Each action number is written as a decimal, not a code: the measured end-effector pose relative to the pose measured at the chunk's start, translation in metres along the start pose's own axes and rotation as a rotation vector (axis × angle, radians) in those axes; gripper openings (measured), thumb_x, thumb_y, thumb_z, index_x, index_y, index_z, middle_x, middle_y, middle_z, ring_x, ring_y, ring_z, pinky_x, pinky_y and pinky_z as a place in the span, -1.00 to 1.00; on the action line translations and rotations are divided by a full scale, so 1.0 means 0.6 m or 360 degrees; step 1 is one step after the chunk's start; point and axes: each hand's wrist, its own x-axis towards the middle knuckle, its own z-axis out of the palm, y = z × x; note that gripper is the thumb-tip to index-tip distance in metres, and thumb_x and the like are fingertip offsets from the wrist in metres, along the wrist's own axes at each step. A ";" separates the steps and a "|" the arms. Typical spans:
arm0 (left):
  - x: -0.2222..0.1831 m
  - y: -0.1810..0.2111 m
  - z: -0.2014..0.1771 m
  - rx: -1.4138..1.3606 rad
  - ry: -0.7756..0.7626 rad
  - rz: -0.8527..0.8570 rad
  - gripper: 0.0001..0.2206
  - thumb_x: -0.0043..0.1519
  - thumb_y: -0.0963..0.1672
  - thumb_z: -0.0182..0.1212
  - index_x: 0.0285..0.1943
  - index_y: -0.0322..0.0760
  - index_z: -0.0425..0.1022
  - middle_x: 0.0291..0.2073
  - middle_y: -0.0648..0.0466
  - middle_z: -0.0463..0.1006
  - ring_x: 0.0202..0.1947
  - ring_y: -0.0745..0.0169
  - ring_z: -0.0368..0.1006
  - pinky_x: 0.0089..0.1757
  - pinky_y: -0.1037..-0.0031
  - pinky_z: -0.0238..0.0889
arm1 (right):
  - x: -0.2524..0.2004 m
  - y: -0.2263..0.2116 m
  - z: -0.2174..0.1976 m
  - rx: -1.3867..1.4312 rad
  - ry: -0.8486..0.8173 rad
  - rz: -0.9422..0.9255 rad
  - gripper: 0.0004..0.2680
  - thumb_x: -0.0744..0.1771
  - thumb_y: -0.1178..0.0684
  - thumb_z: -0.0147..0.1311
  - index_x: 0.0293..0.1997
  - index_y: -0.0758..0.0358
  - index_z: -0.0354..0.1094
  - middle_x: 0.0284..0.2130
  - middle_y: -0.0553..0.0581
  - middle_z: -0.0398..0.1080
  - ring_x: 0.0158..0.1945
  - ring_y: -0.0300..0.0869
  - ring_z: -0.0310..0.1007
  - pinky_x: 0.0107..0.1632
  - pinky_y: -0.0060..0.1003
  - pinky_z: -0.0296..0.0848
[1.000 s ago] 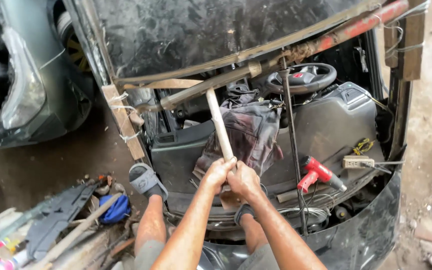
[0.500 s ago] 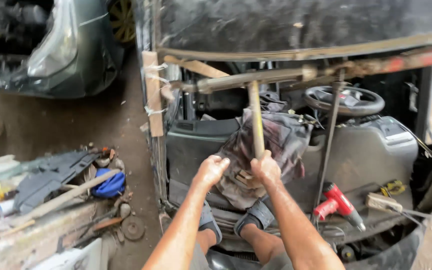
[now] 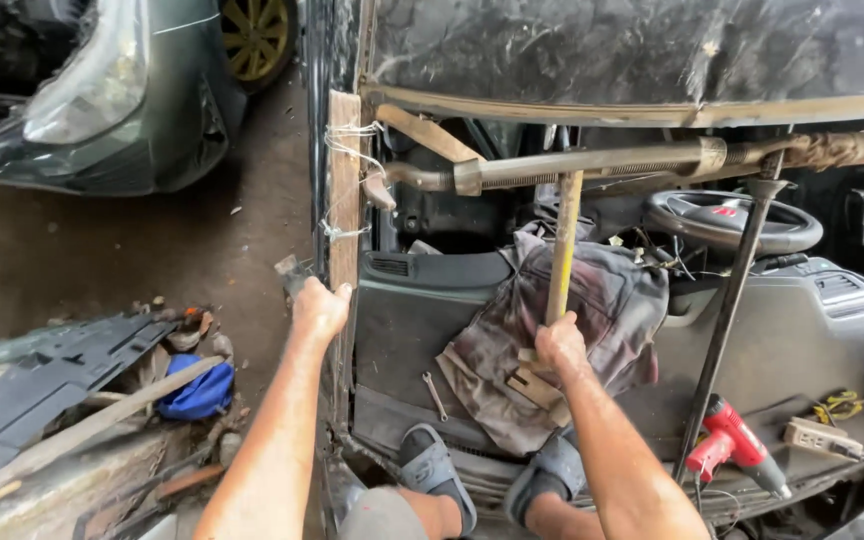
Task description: The person uses a red heat gun to heat the windshield seal of a damaged car, then works wooden wedges along the glass edge and taps them with a hammer. They tighten a turnbuckle-style pull rig across the windshield frame and resume heating the seal around the glass.
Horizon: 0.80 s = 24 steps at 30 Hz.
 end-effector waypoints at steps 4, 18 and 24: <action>0.086 -0.021 0.057 0.0040 -0.0018 0.0132 -0.36 0.24 0.08 0.27 0.21 -0.62 0.34 0.12 -0.48 0.48 0.18 -0.39 0.43 0.17 0.06 0.28 | 0.081 0.063 0.093 -0.0454 0.0093 -0.0235 -0.70 0.35 -0.04 -0.01 0.03 0.45 0.12 -0.05 0.52 0.45 -0.07 0.27 0.58 -0.03 0.04 0.57; 0.174 -0.058 0.084 0.0194 0.0274 0.0525 -0.60 0.18 -0.01 0.34 -0.10 -0.53 0.52 -0.16 -0.48 0.55 -0.08 -0.51 0.49 -0.04 -0.06 0.36 | 0.038 -0.041 0.020 0.0705 0.0485 -0.0054 -0.72 0.22 -0.04 0.13 -0.04 0.22 0.44 -0.20 0.37 0.55 -0.04 0.24 0.53 0.02 0.02 0.48; 0.145 -0.040 0.063 0.0220 0.0262 0.0486 -0.51 0.19 0.04 0.32 0.02 -0.54 0.53 -0.04 -0.47 0.55 0.05 -0.52 0.46 0.04 -0.08 0.30 | 0.035 -0.056 0.017 0.0738 0.0569 0.0104 -0.70 0.24 -0.18 0.19 -0.07 0.16 0.52 -0.22 0.36 0.55 -0.06 0.22 0.54 -0.01 0.02 0.49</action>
